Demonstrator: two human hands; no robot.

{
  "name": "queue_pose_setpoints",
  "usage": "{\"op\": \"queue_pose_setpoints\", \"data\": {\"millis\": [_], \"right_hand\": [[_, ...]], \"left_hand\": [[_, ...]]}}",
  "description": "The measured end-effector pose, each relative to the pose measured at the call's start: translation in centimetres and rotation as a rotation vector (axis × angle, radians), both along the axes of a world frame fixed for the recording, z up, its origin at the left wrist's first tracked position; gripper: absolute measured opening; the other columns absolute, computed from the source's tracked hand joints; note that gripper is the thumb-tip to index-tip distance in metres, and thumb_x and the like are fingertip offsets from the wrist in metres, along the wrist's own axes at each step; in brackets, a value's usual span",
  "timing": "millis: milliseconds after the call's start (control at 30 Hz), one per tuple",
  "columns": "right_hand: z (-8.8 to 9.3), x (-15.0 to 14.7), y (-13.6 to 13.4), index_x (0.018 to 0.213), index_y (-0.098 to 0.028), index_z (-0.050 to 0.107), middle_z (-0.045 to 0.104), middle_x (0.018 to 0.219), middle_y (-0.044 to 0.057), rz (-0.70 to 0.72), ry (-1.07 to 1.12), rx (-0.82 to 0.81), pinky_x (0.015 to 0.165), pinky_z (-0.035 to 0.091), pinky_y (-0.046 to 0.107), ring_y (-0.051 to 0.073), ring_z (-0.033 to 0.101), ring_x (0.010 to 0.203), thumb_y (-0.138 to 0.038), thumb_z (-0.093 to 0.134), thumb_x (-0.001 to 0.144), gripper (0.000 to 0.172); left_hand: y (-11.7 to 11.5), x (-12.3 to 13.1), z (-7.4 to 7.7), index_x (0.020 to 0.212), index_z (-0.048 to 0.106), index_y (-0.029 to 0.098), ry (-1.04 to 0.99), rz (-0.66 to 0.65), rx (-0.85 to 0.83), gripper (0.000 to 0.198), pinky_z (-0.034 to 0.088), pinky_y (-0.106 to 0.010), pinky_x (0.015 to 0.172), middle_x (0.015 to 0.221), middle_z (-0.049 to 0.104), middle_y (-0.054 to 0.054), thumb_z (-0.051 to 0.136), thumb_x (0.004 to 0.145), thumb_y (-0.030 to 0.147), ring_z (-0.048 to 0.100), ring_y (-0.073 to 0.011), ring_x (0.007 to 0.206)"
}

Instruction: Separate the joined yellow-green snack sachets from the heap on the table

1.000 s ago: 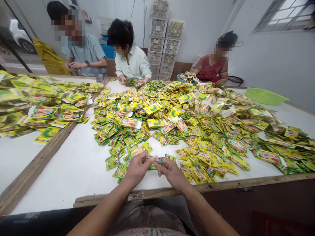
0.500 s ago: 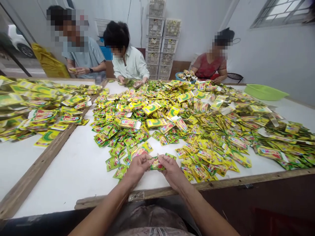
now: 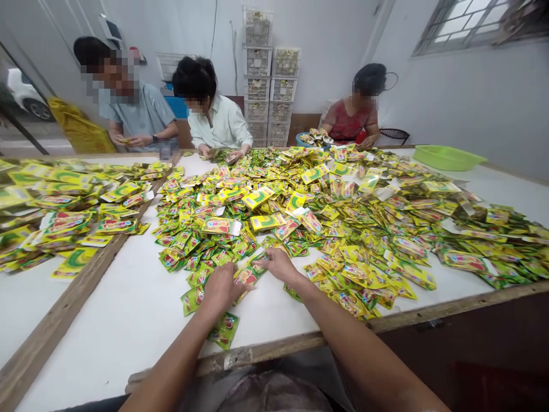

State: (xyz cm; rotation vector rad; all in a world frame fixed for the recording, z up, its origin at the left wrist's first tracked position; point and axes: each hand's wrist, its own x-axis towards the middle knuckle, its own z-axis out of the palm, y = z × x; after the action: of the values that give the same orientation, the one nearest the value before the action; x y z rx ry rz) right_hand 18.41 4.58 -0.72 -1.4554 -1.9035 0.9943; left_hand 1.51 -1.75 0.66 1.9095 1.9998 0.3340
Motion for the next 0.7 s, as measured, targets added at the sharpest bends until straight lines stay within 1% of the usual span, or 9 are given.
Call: {"op": "queue_pose_setpoints", "data": {"millis": [67, 167, 267, 367, 467, 567, 633, 700], "right_hand": [[-0.7, -0.5, 0.5, 0.053, -0.018, 0.055, 0.042, 0.048, -0.004, 0.005, -0.117, 0.056, 0.052, 0.027, 0.023, 0.012, 0.039, 0.053, -0.039, 0.067, 0.068, 0.028], [-1.3, -0.6, 0.5, 0.059, -0.019, 0.056, 0.046, 0.055, -0.003, 0.024, -0.137, 0.102, 0.054, 0.027, 0.024, 0.013, 0.041, 0.058, -0.033, 0.066, 0.07, 0.02], [-1.5, -0.3, 0.3, 0.062, -0.02, 0.057, 0.051, 0.063, -0.001, 0.062, -0.144, 0.169, 0.058, 0.029, 0.024, 0.014, 0.045, 0.064, -0.031, 0.062, 0.073, 0.017], [-1.6, -0.1, 0.0, 0.063, -0.019, 0.057, 0.052, 0.067, 0.0, 0.072, -0.121, 0.21, 0.059, 0.031, 0.024, 0.015, 0.046, 0.066, -0.034, 0.059, 0.075, 0.019], [-1.4, 0.0, -0.5, 0.067, -0.02, 0.057, 0.052, 0.066, -0.002, 0.07, 0.004, 0.122, 0.058, 0.032, 0.024, 0.014, 0.045, 0.063, -0.038, 0.06, 0.074, 0.019], [-1.2, -0.2, -1.0, 0.074, -0.02, 0.059, 0.054, 0.064, -0.003, 0.083, 0.23, -0.003, 0.058, 0.035, 0.024, 0.014, 0.047, 0.063, -0.041, 0.061, 0.071, 0.022], [-0.9, -0.3, -1.3, 0.073, -0.019, 0.059, 0.055, 0.065, -0.003, 0.049, 0.345, -0.025, 0.06, 0.037, 0.025, 0.014, 0.049, 0.065, -0.043, 0.063, 0.068, 0.025], [-0.5, -0.4, -1.6, 0.072, -0.019, 0.059, 0.055, 0.066, -0.002, -0.038, 0.377, -0.001, 0.06, 0.037, 0.025, 0.014, 0.048, 0.064, -0.045, 0.065, 0.065, 0.028]], "left_hand": [[0.1, -0.1, -0.3, 0.092, 0.056, 0.017, -0.037, -0.013, -0.017, 0.045, 0.034, -0.029, 0.063, 0.087, 0.063, -0.01, 0.066, 0.063, 0.05, 0.056, -0.0253, 0.082], [0.3, -0.7, -0.8, 0.086, 0.056, 0.018, -0.167, -0.034, -0.009, 0.044, 0.034, -0.027, 0.06, 0.079, 0.062, -0.005, 0.069, 0.059, 0.049, 0.055, -0.0219, 0.075], [0.6, -1.3, -1.6, 0.08, 0.057, 0.018, -0.473, 0.024, -0.051, 0.044, 0.034, -0.024, 0.055, 0.066, 0.058, 0.002, 0.073, 0.053, 0.049, 0.053, -0.0163, 0.062], [0.7, -1.4, -2.2, 0.075, 0.058, 0.016, -0.807, 0.111, -0.089, 0.042, 0.035, -0.023, 0.052, 0.06, 0.055, 0.004, 0.073, 0.053, 0.049, 0.05, -0.0132, 0.055], [0.7, -1.2, -2.0, 0.072, 0.058, 0.015, -1.028, 0.143, -0.096, 0.039, 0.037, -0.023, 0.054, 0.063, 0.058, 0.001, 0.071, 0.057, 0.048, 0.051, -0.0121, 0.056], [0.5, -0.9, -1.3, 0.076, 0.061, 0.014, -1.145, 0.143, -0.115, 0.038, 0.04, -0.023, 0.057, 0.066, 0.062, 0.0, 0.072, 0.058, 0.046, 0.054, -0.0124, 0.059], [0.2, -0.6, -0.9, 0.082, 0.064, 0.014, -1.203, 0.097, -0.178, 0.039, 0.042, -0.024, 0.059, 0.07, 0.066, -0.002, 0.074, 0.058, 0.043, 0.057, -0.0137, 0.061], [0.0, -0.4, -0.5, 0.089, 0.067, 0.014, -1.263, 0.057, -0.251, 0.041, 0.044, -0.025, 0.062, 0.076, 0.069, -0.003, 0.076, 0.057, 0.038, 0.06, -0.0153, 0.065]]}}
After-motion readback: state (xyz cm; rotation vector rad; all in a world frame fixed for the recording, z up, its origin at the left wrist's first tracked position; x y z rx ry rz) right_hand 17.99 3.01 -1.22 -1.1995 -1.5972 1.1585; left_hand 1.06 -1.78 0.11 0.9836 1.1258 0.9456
